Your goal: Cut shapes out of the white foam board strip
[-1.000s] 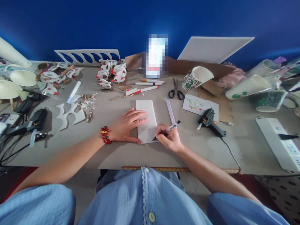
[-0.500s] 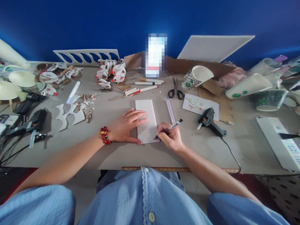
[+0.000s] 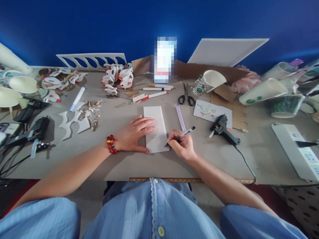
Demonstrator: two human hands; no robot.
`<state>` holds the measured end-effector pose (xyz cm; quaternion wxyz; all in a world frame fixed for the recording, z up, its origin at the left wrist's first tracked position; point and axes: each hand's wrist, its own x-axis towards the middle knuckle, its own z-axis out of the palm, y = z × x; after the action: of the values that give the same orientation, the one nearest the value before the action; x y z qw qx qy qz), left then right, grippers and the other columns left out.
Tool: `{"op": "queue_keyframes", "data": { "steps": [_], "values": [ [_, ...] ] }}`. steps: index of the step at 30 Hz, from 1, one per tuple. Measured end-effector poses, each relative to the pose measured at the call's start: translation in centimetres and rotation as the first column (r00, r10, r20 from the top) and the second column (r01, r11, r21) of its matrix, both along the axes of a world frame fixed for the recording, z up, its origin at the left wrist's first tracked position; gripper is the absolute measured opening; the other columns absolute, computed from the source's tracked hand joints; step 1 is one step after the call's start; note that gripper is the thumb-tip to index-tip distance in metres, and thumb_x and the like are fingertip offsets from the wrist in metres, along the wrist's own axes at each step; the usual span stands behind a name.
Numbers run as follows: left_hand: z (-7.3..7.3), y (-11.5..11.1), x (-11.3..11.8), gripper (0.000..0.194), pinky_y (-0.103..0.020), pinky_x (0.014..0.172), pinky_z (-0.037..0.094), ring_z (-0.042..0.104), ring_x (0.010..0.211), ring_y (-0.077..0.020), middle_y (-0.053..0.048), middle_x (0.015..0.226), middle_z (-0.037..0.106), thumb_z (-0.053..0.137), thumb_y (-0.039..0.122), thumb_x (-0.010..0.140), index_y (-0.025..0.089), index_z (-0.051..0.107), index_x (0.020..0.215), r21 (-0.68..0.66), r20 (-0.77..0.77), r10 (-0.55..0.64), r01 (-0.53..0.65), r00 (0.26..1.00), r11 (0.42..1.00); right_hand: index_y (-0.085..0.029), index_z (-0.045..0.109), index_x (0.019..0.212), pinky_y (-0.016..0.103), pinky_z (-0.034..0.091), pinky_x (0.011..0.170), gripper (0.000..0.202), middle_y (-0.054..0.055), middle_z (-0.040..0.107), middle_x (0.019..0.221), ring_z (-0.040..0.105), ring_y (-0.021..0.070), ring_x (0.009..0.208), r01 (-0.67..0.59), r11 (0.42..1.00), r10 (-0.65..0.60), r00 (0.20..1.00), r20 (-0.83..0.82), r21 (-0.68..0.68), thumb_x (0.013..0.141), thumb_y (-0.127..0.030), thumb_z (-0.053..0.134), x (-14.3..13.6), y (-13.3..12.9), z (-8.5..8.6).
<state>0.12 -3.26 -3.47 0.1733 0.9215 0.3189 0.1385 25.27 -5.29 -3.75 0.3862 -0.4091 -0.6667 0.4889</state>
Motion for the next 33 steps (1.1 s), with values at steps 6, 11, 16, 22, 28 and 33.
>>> {"op": "queue_keyframes", "data": {
  "steps": [6, 11, 16, 22, 28, 33],
  "values": [
    [0.0, 0.0, 0.0, 0.093, -0.058, 0.118, 0.020, 0.032, 0.142, -0.0366, -0.018, 0.152, 0.040, 0.064, 0.074, 0.072, 0.023, 0.040, 0.146, 0.003, -0.011, 0.001, -0.001, 1.000, 1.000, -0.019, 0.051, 0.060, 0.024, 0.030, 0.046, 0.014, -0.004, 0.046, 0.054, 0.041, 0.0103, 0.049, -0.023, 1.000, 0.023, 1.000, -0.004, -0.015, 0.072, -0.013, 0.051, 0.1, 0.0, 0.0],
    [0.0, 0.0, 0.0, 0.094, -0.057, 0.119, 0.018, 0.031, 0.143, -0.0363, -0.019, 0.152, 0.040, 0.064, 0.074, 0.072, 0.021, 0.041, 0.146, -0.007, -0.010, 0.000, 0.000, 1.000, 1.000, -0.019, 0.052, 0.061, 0.024, 0.030, 0.046, 0.013, -0.004, 0.047, 0.055, 0.042, 0.0103, 0.050, -0.056, 0.998, 0.056, 0.998, 0.037, 0.004, 0.072, -0.012, 0.052, 0.1, -0.1, -0.3],
    [0.0, 0.0, 0.0, 0.092, -0.058, 0.118, 0.016, 0.030, 0.143, -0.0363, -0.017, 0.153, 0.038, 0.064, 0.072, 0.073, 0.023, 0.039, 0.147, -0.021, -0.001, -0.002, 0.002, 1.000, 1.000, -0.019, 0.053, 0.061, 0.024, 0.031, 0.048, 0.015, -0.004, 0.047, 0.055, 0.043, 0.0104, 0.050, 0.110, 0.993, -0.109, 0.994, -0.025, 0.048, 0.074, -0.013, 0.050, 0.3, 0.1, -0.1],
    [0.1, -0.1, 0.0, 0.098, -0.055, 0.120, 0.015, 0.032, 0.142, -0.0347, -0.018, 0.152, 0.039, 0.064, 0.073, 0.073, 0.020, 0.033, 0.149, -0.039, 0.044, 0.012, -0.011, 0.999, 0.999, -0.019, 0.061, 0.077, 0.024, 0.038, 0.053, 0.008, -0.004, 0.055, 0.061, 0.051, 0.0115, 0.055, 0.207, 0.978, -0.206, 0.973, -0.100, 0.001, 0.082, -0.017, 0.056, -0.3, 0.4, 0.3],
    [0.3, -0.3, -0.4, 0.094, -0.052, 0.119, 0.023, 0.030, 0.143, -0.0337, -0.018, 0.154, 0.035, 0.067, 0.069, 0.074, 0.019, 0.034, 0.147, -0.038, 0.109, 0.054, -0.050, 0.993, 0.998, -0.018, 0.065, 0.101, 0.026, 0.044, 0.061, 0.015, 0.000, 0.063, 0.074, 0.059, 0.0144, 0.067, 0.263, 0.963, -0.255, 0.960, -0.117, 0.060, 0.093, -0.027, 0.056, -0.1, 0.6, 0.9],
    [0.4, -0.3, -0.7, 0.079, -0.050, 0.115, 0.031, 0.036, 0.139, -0.0319, -0.017, 0.147, 0.043, 0.067, 0.059, 0.080, 0.019, 0.040, 0.142, -0.018, 0.147, 0.092, -0.090, 0.985, 0.996, -0.019, 0.064, 0.105, 0.026, 0.044, 0.061, 0.016, 0.001, 0.065, 0.075, 0.059, 0.0147, 0.067, 0.259, 0.958, -0.252, 0.965, -0.067, 0.127, 0.096, -0.029, 0.055, 0.8, 0.5, 0.9]
  ]
}}
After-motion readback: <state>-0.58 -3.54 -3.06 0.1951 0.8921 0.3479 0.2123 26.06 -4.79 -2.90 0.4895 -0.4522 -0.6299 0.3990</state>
